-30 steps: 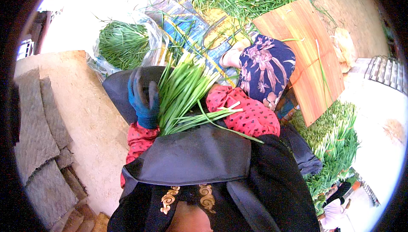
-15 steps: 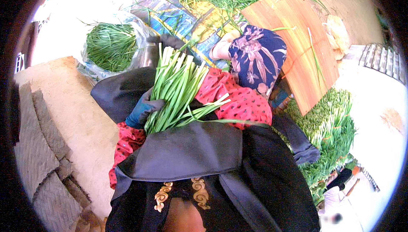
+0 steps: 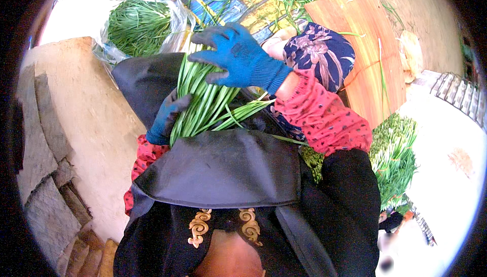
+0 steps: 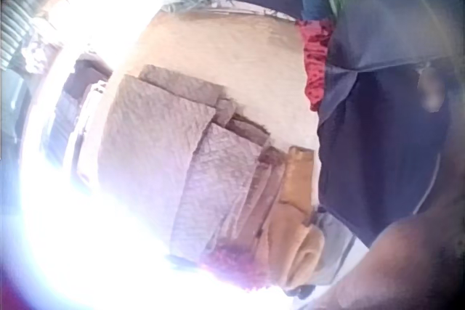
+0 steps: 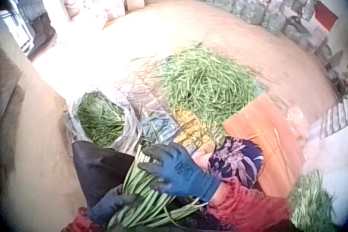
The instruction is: The person sorts through green onions, gathers them into a bundle, and ties the bundle with a red string.
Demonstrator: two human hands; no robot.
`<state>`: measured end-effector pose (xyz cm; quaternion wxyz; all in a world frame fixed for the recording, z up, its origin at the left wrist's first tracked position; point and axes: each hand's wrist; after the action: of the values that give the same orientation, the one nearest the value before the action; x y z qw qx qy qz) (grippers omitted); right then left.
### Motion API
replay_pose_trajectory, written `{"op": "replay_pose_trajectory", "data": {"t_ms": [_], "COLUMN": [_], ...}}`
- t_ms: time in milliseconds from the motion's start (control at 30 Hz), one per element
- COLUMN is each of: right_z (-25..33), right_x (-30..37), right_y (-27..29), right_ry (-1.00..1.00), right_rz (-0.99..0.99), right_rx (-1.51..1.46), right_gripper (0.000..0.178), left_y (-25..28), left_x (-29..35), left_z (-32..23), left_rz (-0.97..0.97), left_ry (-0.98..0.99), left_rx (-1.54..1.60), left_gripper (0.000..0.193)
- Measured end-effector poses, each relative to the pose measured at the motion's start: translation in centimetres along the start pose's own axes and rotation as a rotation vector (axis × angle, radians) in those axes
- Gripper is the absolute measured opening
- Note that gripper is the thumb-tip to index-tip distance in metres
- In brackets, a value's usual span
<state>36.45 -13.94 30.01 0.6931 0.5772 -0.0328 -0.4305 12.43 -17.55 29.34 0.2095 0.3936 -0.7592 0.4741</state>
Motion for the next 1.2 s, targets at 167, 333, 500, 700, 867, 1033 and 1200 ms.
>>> {"op": "replay_pose_trajectory", "data": {"t_ms": [167,333,500,700,867,1033,1200], "right_z": [-0.7,-0.3,0.4,0.3,1.0,0.9,0.8], "right_x": [0.8,0.3,-0.3,-0.7,-0.7,-0.7,-2.0], "right_y": [-3.5,-4.0,-2.6,-1.3,-3.6,-5.0,-4.6], "right_ry": [0.024,-0.190,-0.003,0.116,0.011,-0.522,-0.247], "right_rz": [-0.047,-0.128,0.043,0.065,-0.052,-0.285,-0.115], "right_rx": [-0.138,-0.358,-0.080,-0.234,-0.241,-0.601,-0.238], "right_gripper": [0.026,0.016,0.025,0.029,0.017,0.016,0.017], "left_y": [1.7,3.2,4.1,3.9,5.1,3.4,1.2], "left_x": [-1.0,-0.6,-1.2,-1.2,-1.8,-0.6,-0.6], "left_z": [1.3,2.1,1.9,2.3,3.0,1.6,1.6], "left_rz": [0.003,-0.003,0.239,0.202,0.144,0.162,0.062], "left_ry": [-0.077,-0.068,-0.155,-0.004,-0.071,-0.007,-0.011], "left_rx": [0.091,0.164,-0.152,0.094,0.011,-0.030,-0.219], "left_gripper": [0.052,0.040,0.039,0.037,0.045,0.053,0.059]}}
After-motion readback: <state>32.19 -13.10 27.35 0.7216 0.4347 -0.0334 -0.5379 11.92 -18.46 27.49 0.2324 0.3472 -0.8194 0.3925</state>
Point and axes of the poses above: each hand's wrist, its own x-axis away from the middle knuckle, its own y-axis out of the back of the hand, z = x × y, and after that the axes turned 9 degrees about y, right-handed
